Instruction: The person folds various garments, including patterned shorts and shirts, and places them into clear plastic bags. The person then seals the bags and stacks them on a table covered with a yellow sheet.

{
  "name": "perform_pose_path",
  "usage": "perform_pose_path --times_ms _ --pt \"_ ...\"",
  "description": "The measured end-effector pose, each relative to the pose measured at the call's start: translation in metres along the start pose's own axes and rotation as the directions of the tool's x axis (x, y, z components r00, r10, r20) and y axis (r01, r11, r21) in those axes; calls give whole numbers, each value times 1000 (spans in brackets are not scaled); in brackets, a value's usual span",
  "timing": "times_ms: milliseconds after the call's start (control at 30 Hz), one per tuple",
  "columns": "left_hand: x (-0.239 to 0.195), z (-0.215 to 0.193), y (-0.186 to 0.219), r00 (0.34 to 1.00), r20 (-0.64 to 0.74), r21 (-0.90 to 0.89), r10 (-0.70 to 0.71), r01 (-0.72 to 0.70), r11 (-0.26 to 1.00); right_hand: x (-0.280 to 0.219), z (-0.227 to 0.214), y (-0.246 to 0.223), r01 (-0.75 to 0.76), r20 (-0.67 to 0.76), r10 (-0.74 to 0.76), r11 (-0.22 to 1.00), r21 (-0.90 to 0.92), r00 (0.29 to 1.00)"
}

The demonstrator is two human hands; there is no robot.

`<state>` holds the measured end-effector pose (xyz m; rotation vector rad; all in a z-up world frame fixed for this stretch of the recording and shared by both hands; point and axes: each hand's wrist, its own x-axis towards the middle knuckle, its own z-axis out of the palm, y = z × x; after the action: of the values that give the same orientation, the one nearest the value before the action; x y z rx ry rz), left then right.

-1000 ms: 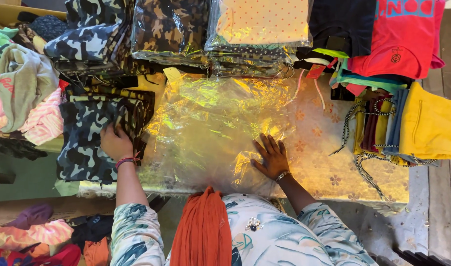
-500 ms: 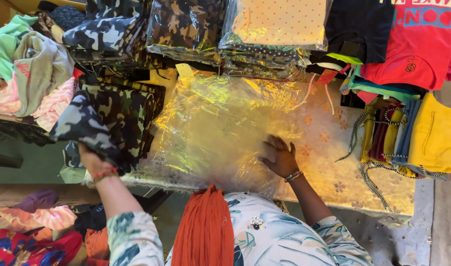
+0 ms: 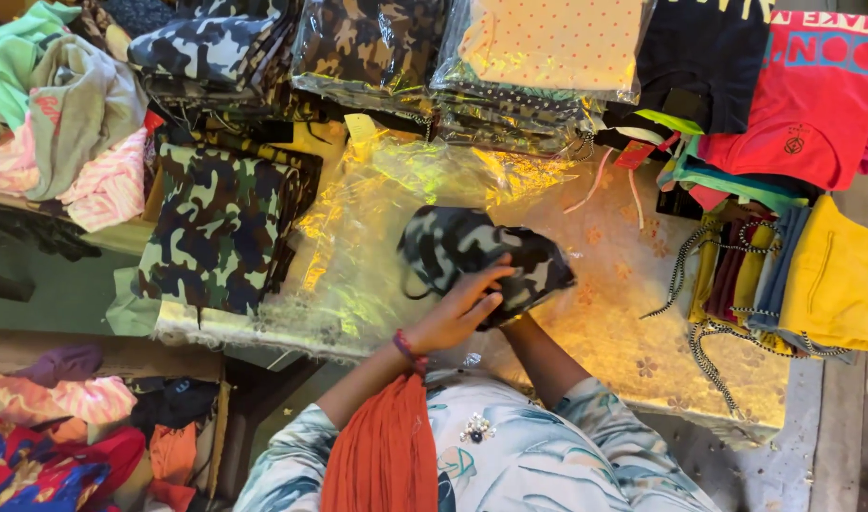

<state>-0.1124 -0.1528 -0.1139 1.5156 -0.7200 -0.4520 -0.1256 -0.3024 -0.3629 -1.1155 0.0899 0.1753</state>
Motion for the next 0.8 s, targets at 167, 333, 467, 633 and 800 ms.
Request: perform_pose_path --times_ms 167,333,467,633,800 --pt "3 -36 -34 939 -321 413 121 23 910 -7 -9 -33 -95 -50 100 990 104 994" --pt "-35 -68 -121 922 -257 89 -288 319 943 -11 -23 -67 -167 -93 191 961 222 977" --pt "-44 -50 -108 914 -8 -351 -405 376 857 -8 -39 -86 -216 -118 264 924 315 957" --pt "-20 -56 -107 874 -192 -509 -446 300 806 -13 -56 -101 -295 -128 380 854 428 916" --pt "-43 -66 -216 620 -463 -376 -634 510 774 1 -58 -124 -349 -111 468 777 524 876"
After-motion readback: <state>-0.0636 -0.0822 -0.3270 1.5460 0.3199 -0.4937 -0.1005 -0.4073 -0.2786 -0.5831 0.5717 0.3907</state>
